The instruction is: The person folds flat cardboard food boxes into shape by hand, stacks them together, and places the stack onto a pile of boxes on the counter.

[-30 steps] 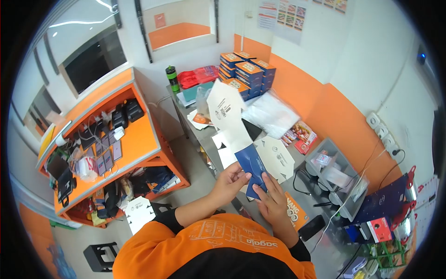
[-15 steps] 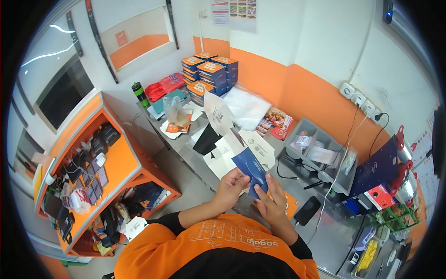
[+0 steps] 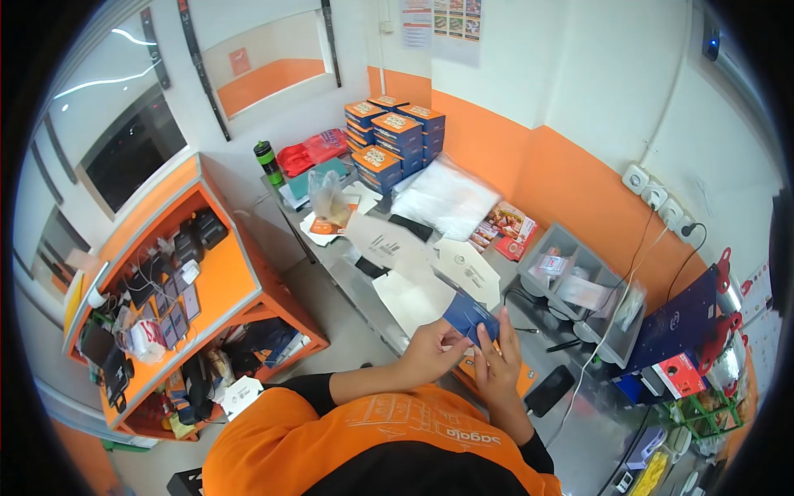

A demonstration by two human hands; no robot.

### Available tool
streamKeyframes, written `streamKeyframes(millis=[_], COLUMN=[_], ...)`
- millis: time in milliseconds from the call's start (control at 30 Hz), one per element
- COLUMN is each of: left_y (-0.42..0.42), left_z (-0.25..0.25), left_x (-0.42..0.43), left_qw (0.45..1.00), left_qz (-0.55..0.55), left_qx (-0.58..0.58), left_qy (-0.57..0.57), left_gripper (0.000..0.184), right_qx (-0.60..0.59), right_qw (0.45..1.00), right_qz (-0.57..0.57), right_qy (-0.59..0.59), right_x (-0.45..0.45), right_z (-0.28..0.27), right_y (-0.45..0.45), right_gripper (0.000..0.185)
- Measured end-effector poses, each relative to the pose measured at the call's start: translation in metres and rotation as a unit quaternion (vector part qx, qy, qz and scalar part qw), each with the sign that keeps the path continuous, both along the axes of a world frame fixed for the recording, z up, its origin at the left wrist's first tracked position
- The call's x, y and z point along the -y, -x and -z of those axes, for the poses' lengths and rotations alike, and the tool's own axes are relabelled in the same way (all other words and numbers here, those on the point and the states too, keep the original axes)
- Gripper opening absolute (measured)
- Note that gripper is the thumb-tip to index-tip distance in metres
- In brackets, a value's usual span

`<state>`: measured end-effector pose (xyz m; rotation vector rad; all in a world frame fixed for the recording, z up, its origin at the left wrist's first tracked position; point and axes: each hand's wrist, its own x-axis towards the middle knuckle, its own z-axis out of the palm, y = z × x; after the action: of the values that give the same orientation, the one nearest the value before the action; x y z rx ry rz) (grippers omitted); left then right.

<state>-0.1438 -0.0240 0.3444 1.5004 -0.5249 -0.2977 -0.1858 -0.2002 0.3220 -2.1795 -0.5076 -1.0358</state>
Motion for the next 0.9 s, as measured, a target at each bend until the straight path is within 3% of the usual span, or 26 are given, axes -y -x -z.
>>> streamKeyframes(millis=[67, 167, 267, 300, 400, 433, 533, 667, 733, 900], left_y=[-0.005, 0.003, -0.017, -0.017, -0.032, -0.025, -0.025, -0.008, -0.005, 0.003], left_z=[0.018, -0.001, 0.021, 0.014, 0.029, -0.013, -0.015, -0.040, -0.042, -0.021], left_x=[0.002, 0.010, -0.009, -0.008, -0.033, -0.040, -0.065, -0.074, -0.076, -0.080], left_qw=[0.995, 0.976, 0.999, 1.000, 0.990, 0.978, 0.970, 0.952, 0.941, 0.949], left_qz=[0.046, 0.045, 0.019, 0.009, 0.048, 0.069, 0.195, 0.267, 0.285, 0.264], left_qx=[-0.013, -0.072, -0.006, 0.006, -0.032, -0.103, -0.042, -0.039, -0.059, -0.127], left_qy=[0.091, 0.198, -0.027, -0.003, -0.129, -0.170, -0.136, -0.144, -0.175, -0.116], left_gripper=[0.034, 0.025, 0.022, 0.013, 0.010, 0.012, 0.016, 0.017, 0.019, 0.021], right_qx=[-0.002, -0.031, -0.093, -0.115, -0.184, -0.200, -0.183, -0.193, -0.207, -0.276], right_qw=[1.000, 0.999, 0.992, 0.986, 0.947, 0.952, 0.919, 0.918, 0.917, 0.902], right_qz=[0.006, 0.013, -0.074, -0.116, -0.182, -0.118, -0.108, -0.231, -0.249, -0.294], right_qy=[-0.001, 0.042, 0.050, 0.043, -0.192, -0.201, -0.331, -0.260, -0.234, -0.153], right_x=[0.001, -0.001, 0.002, 0.005, 0.018, 0.022, 0.028, 0.026, 0.021, 0.006], right_z=[-0.001, -0.008, -0.005, -0.002, 0.032, 0.029, 0.014, -0.006, -0.010, -0.046], right_y=[-0.002, -0.001, 0.001, -0.001, 0.001, 0.002, -0.007, -0.012, -0.013, -0.012], right_gripper=[0.057, 0.053, 0.047, 0.045, 0.041, 0.039, 0.038, 0.044, 0.045, 0.043])
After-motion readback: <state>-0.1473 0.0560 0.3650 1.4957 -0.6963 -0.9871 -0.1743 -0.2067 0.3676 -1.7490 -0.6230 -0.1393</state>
